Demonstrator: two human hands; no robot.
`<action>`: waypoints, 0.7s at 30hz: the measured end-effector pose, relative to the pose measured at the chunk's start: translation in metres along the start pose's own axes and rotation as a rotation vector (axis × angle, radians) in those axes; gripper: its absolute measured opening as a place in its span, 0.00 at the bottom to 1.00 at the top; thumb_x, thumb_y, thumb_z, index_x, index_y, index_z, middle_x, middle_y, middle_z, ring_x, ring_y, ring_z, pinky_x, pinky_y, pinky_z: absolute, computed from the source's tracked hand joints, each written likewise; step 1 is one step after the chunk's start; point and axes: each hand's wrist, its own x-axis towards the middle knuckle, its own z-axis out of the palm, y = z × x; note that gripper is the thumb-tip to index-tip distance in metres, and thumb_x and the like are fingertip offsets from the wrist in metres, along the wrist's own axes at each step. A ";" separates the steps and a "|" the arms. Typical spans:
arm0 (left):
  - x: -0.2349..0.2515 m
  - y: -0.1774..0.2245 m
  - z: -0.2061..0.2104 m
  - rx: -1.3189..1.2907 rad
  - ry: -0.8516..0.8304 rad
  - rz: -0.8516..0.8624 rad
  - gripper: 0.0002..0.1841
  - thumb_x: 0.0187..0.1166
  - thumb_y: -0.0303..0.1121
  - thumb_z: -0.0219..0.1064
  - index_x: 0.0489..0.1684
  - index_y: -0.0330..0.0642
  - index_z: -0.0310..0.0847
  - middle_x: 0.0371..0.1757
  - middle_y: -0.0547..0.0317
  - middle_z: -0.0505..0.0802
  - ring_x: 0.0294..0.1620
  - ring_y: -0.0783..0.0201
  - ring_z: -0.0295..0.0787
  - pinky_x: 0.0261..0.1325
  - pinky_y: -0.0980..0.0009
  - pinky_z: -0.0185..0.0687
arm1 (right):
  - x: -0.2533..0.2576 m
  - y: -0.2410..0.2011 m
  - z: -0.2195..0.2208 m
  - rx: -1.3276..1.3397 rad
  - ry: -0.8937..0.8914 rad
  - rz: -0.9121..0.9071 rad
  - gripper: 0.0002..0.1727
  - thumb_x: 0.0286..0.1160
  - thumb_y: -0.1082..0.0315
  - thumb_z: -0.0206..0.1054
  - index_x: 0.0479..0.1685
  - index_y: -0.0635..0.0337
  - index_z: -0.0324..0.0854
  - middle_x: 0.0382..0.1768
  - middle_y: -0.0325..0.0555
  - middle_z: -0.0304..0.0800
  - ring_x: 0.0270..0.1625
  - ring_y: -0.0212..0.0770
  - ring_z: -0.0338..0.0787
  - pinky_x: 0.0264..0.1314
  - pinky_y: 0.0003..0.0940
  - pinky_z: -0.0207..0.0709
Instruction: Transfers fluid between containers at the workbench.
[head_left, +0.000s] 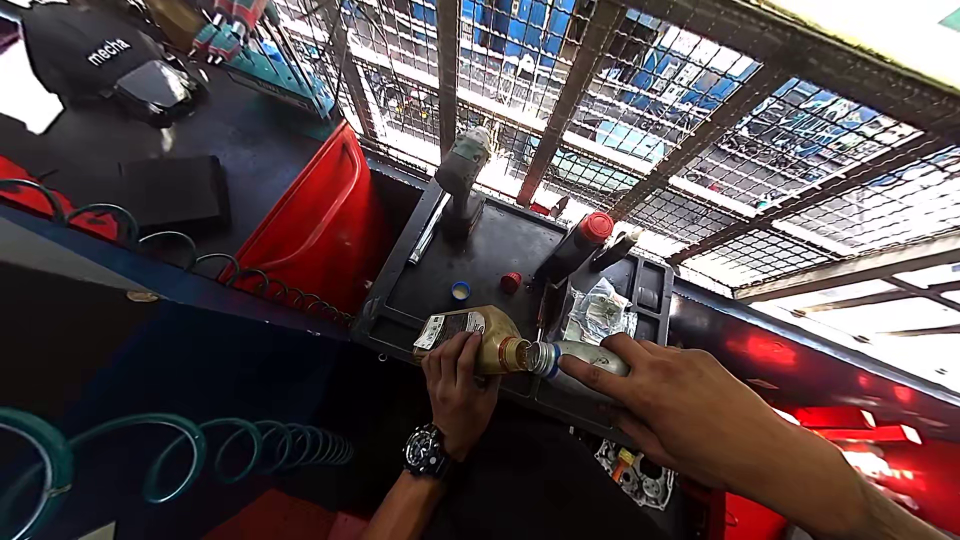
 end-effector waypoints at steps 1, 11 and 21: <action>0.000 0.000 0.000 -0.002 -0.004 -0.003 0.33 0.60 0.42 0.82 0.68 0.42 0.81 0.65 0.50 0.87 0.64 0.52 0.82 0.73 0.52 0.72 | 0.000 0.000 0.000 -0.001 0.000 0.000 0.31 0.75 0.52 0.61 0.82 0.20 0.73 0.48 0.43 0.83 0.35 0.43 0.85 0.24 0.38 0.75; 0.000 -0.001 0.003 -0.010 -0.011 -0.010 0.34 0.59 0.41 0.83 0.69 0.42 0.81 0.65 0.49 0.87 0.64 0.51 0.82 0.72 0.52 0.73 | 0.003 0.000 -0.003 -0.017 -0.022 0.004 0.31 0.76 0.52 0.60 0.82 0.20 0.72 0.47 0.43 0.82 0.35 0.44 0.85 0.23 0.38 0.74; 0.001 -0.002 0.004 -0.014 -0.015 -0.022 0.34 0.58 0.40 0.82 0.69 0.42 0.80 0.66 0.48 0.86 0.66 0.51 0.81 0.73 0.52 0.73 | 0.008 0.001 -0.005 -0.031 -0.023 0.002 0.31 0.74 0.53 0.61 0.81 0.21 0.74 0.47 0.43 0.82 0.36 0.44 0.84 0.24 0.37 0.73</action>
